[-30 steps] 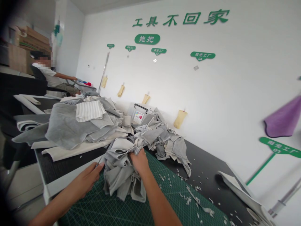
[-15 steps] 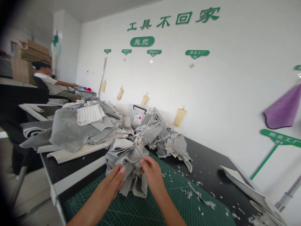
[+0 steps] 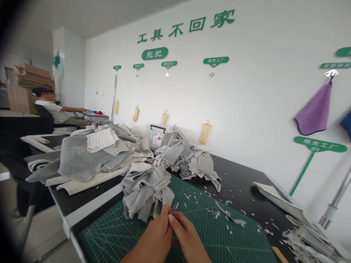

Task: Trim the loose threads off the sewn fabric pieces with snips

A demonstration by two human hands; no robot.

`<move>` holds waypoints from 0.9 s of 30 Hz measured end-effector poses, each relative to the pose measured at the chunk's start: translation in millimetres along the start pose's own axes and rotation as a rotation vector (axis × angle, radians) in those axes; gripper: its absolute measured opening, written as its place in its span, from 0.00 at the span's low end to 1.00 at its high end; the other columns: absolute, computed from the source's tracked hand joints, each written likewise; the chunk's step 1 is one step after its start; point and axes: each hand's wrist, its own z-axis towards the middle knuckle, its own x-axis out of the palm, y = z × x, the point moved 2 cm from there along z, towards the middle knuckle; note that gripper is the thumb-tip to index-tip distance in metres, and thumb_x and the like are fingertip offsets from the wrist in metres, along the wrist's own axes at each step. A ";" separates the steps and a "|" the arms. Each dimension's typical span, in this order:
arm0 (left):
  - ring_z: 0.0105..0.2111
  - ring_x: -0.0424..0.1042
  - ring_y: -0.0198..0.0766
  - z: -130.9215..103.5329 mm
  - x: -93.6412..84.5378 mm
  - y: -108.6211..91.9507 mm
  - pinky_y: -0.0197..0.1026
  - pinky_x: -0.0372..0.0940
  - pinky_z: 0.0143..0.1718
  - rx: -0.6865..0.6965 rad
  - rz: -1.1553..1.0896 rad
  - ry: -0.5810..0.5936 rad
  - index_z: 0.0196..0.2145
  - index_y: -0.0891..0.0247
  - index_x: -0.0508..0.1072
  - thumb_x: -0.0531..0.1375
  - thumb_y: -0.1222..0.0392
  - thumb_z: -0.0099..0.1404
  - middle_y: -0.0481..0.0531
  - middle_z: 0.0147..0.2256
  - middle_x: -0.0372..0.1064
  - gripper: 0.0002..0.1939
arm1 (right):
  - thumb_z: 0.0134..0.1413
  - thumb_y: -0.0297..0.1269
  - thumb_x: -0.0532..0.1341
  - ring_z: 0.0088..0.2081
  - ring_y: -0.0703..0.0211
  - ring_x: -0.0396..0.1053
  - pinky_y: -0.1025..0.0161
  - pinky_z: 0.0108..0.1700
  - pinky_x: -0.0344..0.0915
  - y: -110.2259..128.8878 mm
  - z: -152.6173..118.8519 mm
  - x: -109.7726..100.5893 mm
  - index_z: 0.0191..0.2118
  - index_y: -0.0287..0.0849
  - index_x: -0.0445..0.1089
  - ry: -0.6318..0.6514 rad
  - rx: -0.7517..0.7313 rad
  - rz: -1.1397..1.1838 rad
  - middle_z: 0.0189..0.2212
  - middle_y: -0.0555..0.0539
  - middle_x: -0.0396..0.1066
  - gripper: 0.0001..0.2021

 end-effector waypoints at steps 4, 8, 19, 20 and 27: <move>0.46 0.74 0.47 3.2 17.0 -7.8 0.44 0.65 0.47 0.086 -0.078 0.050 0.51 0.65 0.64 0.45 0.59 0.72 0.65 0.46 0.73 0.15 | 0.40 0.60 0.70 0.56 0.42 0.69 0.55 0.50 0.71 -7.0 -13.6 -18.3 0.47 0.49 0.79 -0.188 -0.011 0.047 0.50 0.44 0.76 0.29; 0.49 0.74 0.46 7.6 34.0 -11.8 0.43 0.65 0.50 0.080 -0.122 0.123 0.53 0.65 0.63 0.47 0.59 0.72 0.64 0.48 0.73 0.16 | 0.39 0.60 0.71 0.53 0.42 0.72 0.54 0.47 0.72 -12.5 -23.2 -27.7 0.48 0.47 0.78 -0.182 0.054 0.179 0.51 0.43 0.76 0.30; 0.32 0.75 0.40 21.7 47.9 -9.5 0.43 0.70 0.38 0.064 -0.009 0.426 0.51 0.63 0.64 0.54 0.53 0.69 0.58 0.40 0.74 0.16 | 0.35 0.64 0.69 0.45 0.39 0.77 0.50 0.45 0.72 -15.6 -45.4 -64.3 0.40 0.44 0.77 -0.503 0.032 0.317 0.37 0.39 0.79 0.31; 0.29 0.74 0.39 24.9 46.9 -10.9 0.42 0.69 0.35 0.065 0.022 0.456 0.51 0.62 0.64 0.53 0.53 0.69 0.56 0.37 0.74 0.16 | 0.34 0.63 0.69 0.43 0.39 0.77 0.50 0.44 0.73 -17.6 -45.8 -70.7 0.39 0.44 0.76 -0.542 0.029 0.318 0.36 0.39 0.79 0.30; 0.43 0.75 0.50 55.6 50.7 -27.7 0.48 0.67 0.44 0.340 0.379 0.368 0.47 0.60 0.68 0.51 0.51 0.70 0.57 0.40 0.75 0.15 | 0.35 0.64 0.66 0.18 0.55 0.69 0.61 0.21 0.63 -31.7 -44.0 -114.3 0.32 0.43 0.72 -0.723 0.012 0.106 0.20 0.48 0.69 0.27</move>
